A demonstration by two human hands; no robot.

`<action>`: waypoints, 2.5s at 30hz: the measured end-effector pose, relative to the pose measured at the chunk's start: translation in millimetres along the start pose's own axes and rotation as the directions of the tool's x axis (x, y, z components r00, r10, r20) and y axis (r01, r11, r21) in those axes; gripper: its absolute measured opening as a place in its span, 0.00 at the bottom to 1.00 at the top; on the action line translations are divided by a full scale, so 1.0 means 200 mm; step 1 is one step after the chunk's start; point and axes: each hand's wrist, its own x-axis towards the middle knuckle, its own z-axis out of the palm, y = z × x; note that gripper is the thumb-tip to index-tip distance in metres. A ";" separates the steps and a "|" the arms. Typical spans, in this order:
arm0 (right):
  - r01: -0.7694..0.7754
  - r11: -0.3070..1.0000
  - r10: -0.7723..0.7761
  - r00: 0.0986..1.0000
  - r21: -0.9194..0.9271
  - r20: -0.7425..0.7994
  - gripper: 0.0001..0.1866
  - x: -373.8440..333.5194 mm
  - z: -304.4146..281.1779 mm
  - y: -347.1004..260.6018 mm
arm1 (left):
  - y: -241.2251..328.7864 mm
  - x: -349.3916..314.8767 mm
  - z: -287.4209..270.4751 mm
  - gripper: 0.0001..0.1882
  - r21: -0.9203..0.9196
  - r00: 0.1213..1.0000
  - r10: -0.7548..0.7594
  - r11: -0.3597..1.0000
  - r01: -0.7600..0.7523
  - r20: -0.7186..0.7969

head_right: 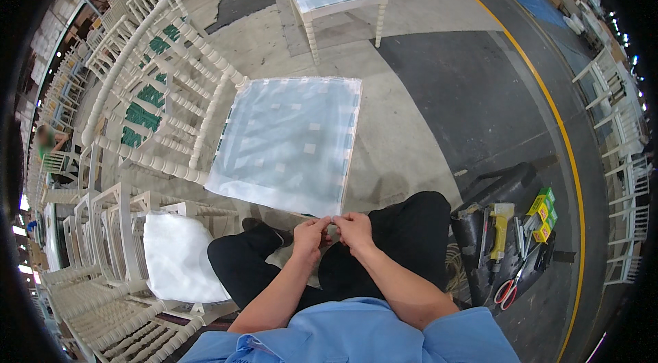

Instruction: The person wraps white wooden chairs with green woven seats in translucent plastic film using a handheld tape dispenser. They place the film over the seat, smooth it, and apply tape to secure it, repeating the process on multiple chairs and stacking the finished units.

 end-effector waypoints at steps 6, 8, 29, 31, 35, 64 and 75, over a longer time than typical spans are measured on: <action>0.058 0.998 -0.058 0.998 0.012 -0.014 0.08 -0.13 -0.22 -0.14 | -0.07 0.05 0.02 0.10 0.051 0.987 0.114 0.993 -0.109 -0.116; 0.282 0.959 -0.282 0.947 -0.023 -0.155 0.07 -0.21 -0.50 -0.24 | -0.11 0.05 0.00 0.11 0.107 0.971 0.168 0.983 -0.152 -0.171; 0.203 0.858 -0.434 0.778 -0.473 -0.454 0.21 -0.41 -1.94 -0.19 | -0.12 0.04 0.03 0.14 0.451 0.922 0.317 0.872 -0.191 -0.221; 0.407 0.792 -0.562 0.777 -0.456 -0.282 0.23 -0.41 -1.78 -0.26 | -0.12 0.05 0.04 0.14 0.472 0.920 0.324 0.861 -0.191 -0.219; 0.259 0.765 -0.339 0.940 -0.590 -0.026 0.27 -0.42 -1.37 -0.60 | -0.14 0.06 -0.02 0.13 0.477 0.914 0.350 0.851 -0.219 -0.206; 0.319 0.578 0.114 0.880 -0.751 0.461 0.27 -0.16 -0.22 -0.69 | 0.03 0.20 -0.24 0.43 -0.025 0.894 0.160 0.982 -0.188 -0.419; 0.290 0.832 -0.124 0.928 -0.473 0.351 0.24 -0.41 -0.57 -0.75 | 0.45 0.62 -0.55 0.56 -0.362 0.862 0.308 0.812 -0.459 -0.402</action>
